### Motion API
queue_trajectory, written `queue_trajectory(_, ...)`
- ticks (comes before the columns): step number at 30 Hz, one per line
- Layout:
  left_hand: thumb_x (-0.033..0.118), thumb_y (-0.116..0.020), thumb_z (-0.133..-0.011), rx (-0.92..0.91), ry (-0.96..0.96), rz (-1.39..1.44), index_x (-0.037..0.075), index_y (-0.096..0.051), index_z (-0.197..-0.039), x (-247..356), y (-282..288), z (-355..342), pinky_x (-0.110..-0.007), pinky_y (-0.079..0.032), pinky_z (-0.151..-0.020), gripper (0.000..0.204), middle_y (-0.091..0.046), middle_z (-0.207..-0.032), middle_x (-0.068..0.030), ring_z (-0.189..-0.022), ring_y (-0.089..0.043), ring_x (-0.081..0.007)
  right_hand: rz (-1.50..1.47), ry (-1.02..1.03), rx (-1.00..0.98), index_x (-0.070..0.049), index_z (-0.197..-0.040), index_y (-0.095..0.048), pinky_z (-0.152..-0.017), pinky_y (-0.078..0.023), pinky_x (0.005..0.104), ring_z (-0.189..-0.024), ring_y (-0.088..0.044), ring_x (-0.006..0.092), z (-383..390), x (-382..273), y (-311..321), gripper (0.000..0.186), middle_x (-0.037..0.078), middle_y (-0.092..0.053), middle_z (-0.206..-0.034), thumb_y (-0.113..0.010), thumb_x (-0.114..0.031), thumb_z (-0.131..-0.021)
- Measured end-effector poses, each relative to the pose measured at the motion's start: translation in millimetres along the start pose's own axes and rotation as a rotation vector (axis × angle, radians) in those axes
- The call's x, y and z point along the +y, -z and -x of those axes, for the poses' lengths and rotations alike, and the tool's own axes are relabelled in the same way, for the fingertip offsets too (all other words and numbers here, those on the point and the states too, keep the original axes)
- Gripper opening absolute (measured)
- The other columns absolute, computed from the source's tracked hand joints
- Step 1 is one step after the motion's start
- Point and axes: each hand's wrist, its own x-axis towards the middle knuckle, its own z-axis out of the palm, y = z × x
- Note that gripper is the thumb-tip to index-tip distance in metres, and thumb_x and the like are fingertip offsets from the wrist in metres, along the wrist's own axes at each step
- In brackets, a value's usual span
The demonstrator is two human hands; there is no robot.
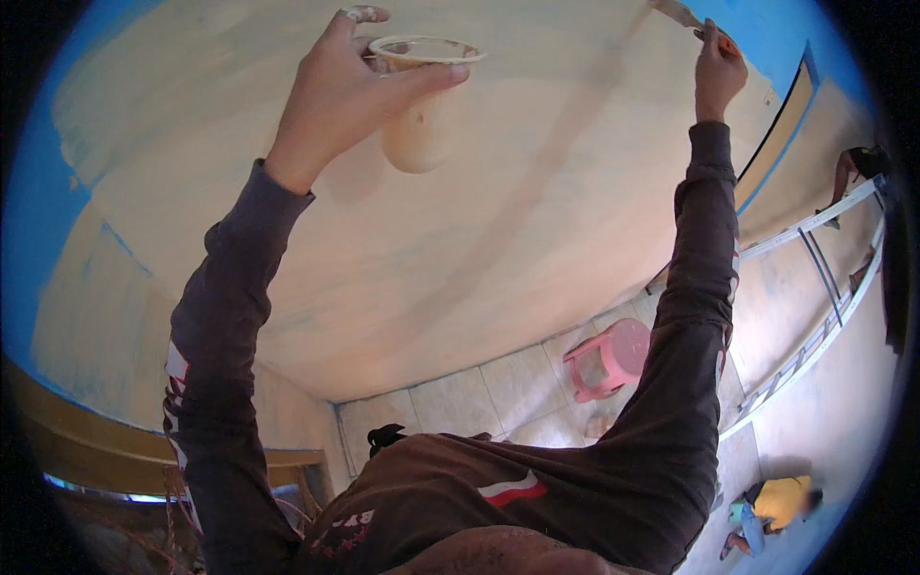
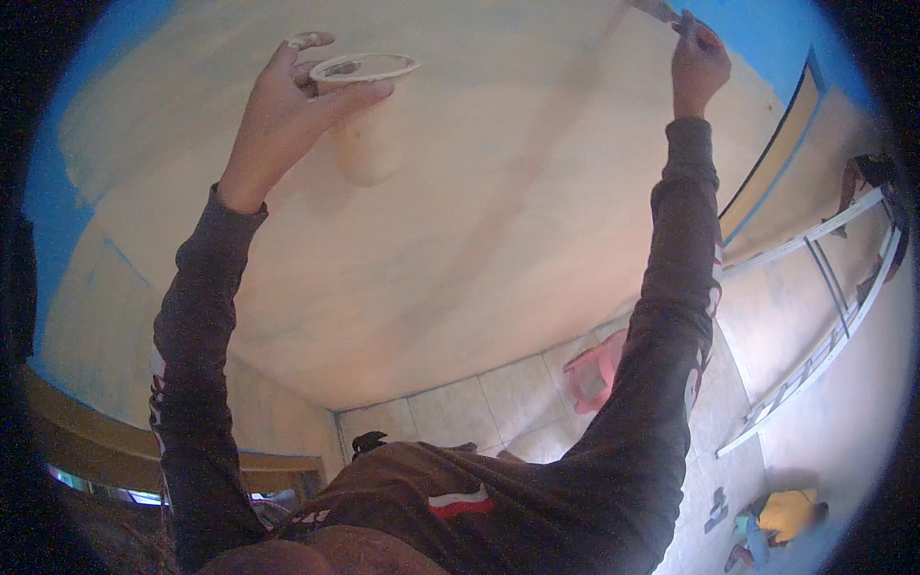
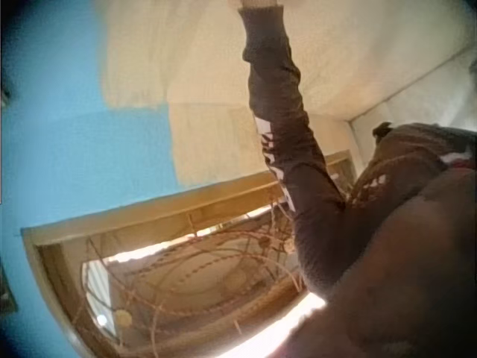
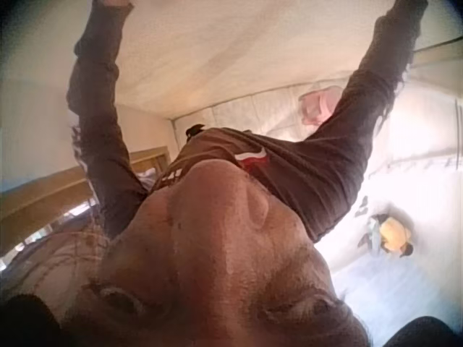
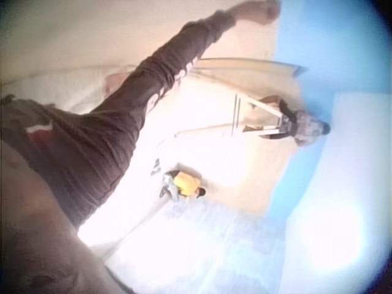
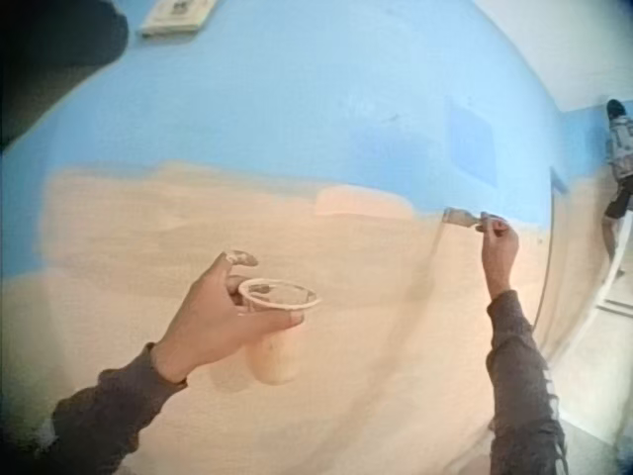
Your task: The person paints a ceiling with beige paint using a small brush and a plastic cup. They repeatedly dip the brush into the cup and apply paint to the ceiling surface, working across different sections.
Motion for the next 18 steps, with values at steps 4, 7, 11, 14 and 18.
queue_trajectory(4, 0.034, -0.092, -0.078, -0.002, 0.013, -0.009, -0.005, -0.042, -0.143, -1, 12, 18, -0.036, -0.059, -0.093, 0.091, -0.066, -0.123, -0.0254, -0.112, -0.070, -0.0282, 0.250, 0.154, -0.091, -0.003, -0.103, -0.076, -0.054, -0.038, 0.0240, -0.058, -0.046, 0.0046, -1, -22, -19, 0.025, 0.004, -0.071, -0.080, -0.069, -0.027, -0.101)
queue_trajectory(7, 0.031, -0.091, -0.079, -0.017, 0.070, -0.004, -0.003, -0.042, -0.144, -3, 28, 36, -0.037, -0.059, -0.094, 0.088, -0.066, -0.124, -0.0252, -0.113, -0.070, -0.0278, 0.364, 0.135, -0.155, 0.000, -0.087, -0.073, -0.045, -0.038, 0.0324, -0.047, -0.046, 0.0123, 13, -72, -52, 0.025, 0.011, -0.058, -0.059, -0.068, -0.021, -0.100)
queue_trajectory(11, 0.029, -0.092, -0.078, 0.022, 0.114, -0.015, -0.004, -0.041, -0.143, -7, 53, 64, -0.037, -0.059, -0.093, 0.089, -0.068, -0.122, -0.0250, -0.111, -0.070, -0.0272, 0.145, 0.211, -0.104, 0.002, -0.093, -0.075, -0.055, -0.049, 0.0402, -0.054, -0.060, 0.0298, 48, -175, -89, 0.023, 0.020, -0.065, -0.067, -0.068, -0.019, -0.098)
queue_trajectory(14, 0.027, -0.093, -0.076, 0.048, 0.106, 0.018, -0.008, -0.041, -0.141, -14, 71, 75, -0.036, -0.060, -0.093, 0.090, -0.070, -0.118, -0.0256, -0.107, -0.073, -0.0265, 0.099, 0.227, -0.126, 0.003, -0.091, -0.073, -0.063, -0.052, 0.0434, -0.065, -0.065, 0.0338, 64, -221, -114, 0.021, 0.022, -0.067, -0.073, -0.067, -0.016, -0.098)
queue_trajectory(18, 0.021, -0.092, -0.078, 0.057, 0.142, 0.053, -0.006, -0.040, -0.141, -18, 107, 95, -0.037, -0.060, -0.093, 0.086, -0.070, -0.118, -0.0251, -0.106, -0.072, -0.0269, -0.002, 0.267, -0.167, 0.003, -0.082, -0.068, -0.067, -0.052, 0.0464, -0.073, -0.062, 0.0379, 84, -294, -145, 0.024, 0.021, -0.066, -0.074, -0.066, -0.015, -0.098)
